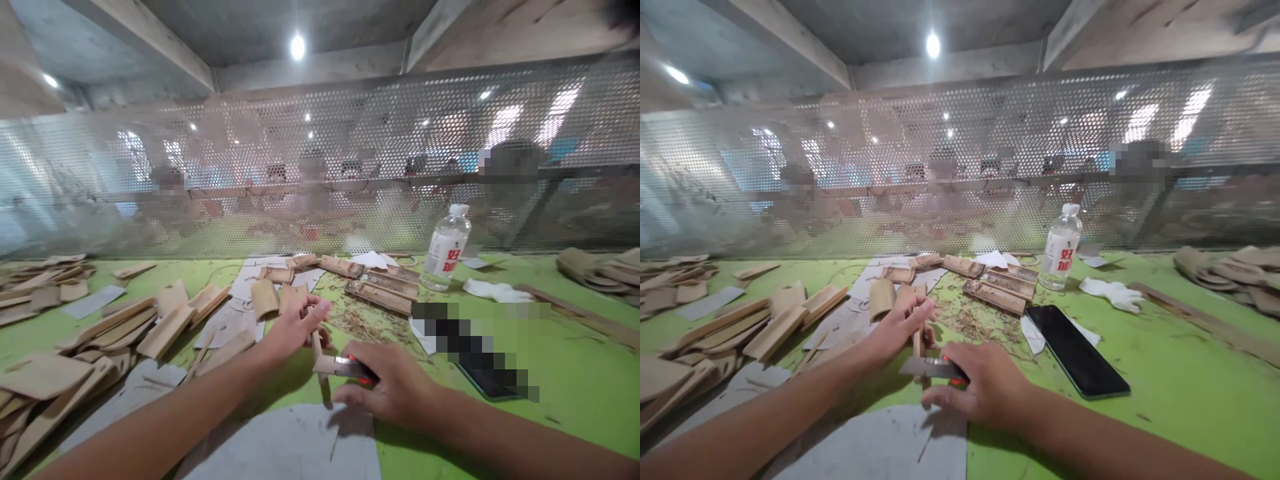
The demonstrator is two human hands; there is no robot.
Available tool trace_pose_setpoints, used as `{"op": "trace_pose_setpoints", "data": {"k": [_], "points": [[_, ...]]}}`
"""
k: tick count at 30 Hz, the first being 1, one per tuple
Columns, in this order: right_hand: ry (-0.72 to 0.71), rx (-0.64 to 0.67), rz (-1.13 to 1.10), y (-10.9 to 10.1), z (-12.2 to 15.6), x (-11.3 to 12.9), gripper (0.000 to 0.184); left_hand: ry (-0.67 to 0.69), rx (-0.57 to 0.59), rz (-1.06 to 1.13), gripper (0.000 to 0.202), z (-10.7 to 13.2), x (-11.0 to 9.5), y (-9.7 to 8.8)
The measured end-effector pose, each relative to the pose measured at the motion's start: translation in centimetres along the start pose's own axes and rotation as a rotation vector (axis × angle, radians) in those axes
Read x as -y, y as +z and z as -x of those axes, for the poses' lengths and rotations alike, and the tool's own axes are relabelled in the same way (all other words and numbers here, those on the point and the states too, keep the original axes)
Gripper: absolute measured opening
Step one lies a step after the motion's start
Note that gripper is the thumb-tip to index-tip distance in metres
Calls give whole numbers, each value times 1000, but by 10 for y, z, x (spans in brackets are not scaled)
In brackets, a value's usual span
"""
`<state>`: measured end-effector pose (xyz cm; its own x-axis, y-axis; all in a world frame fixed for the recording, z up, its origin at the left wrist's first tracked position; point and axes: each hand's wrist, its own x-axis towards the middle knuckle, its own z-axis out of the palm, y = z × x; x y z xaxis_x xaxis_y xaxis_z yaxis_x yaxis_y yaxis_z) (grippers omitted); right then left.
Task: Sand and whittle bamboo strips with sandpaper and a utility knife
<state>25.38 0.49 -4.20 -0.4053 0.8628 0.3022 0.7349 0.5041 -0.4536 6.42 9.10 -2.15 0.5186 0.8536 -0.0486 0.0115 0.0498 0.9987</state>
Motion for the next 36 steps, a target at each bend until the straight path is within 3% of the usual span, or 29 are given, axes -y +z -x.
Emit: {"op": "trace_pose_setpoints", "data": {"k": [2, 5, 9, 14, 18, 21, 29, 36], "points": [[-46, 7, -15, 1, 0, 2, 44, 1, -9, 36, 45, 1, 1, 5], [-91, 7, -24, 3, 0, 2, 21, -26, -10, 126, 46, 6, 1, 15], [-46, -43, 31, 3, 0, -4, 4, -139, 16, 276, 38, 13, 0, 25], [-53, -68, 25, -2, 0, -6, 17, -237, 37, 432, 50, 13, 1, 24], [-116, -287, -91, -11, -1, -5, 31, -228, 76, 542, 25, 7, -2, 19], [-117, -407, -54, -12, -5, -7, 33, -255, 129, 620, 26, 4, -3, 13], [-34, -315, -74, -5, -13, -35, 37, -331, 214, 675, 38, 3, -3, 3], [56, -308, 17, -6, -13, -38, 44, -318, 169, 604, 36, 3, -6, 1]]}}
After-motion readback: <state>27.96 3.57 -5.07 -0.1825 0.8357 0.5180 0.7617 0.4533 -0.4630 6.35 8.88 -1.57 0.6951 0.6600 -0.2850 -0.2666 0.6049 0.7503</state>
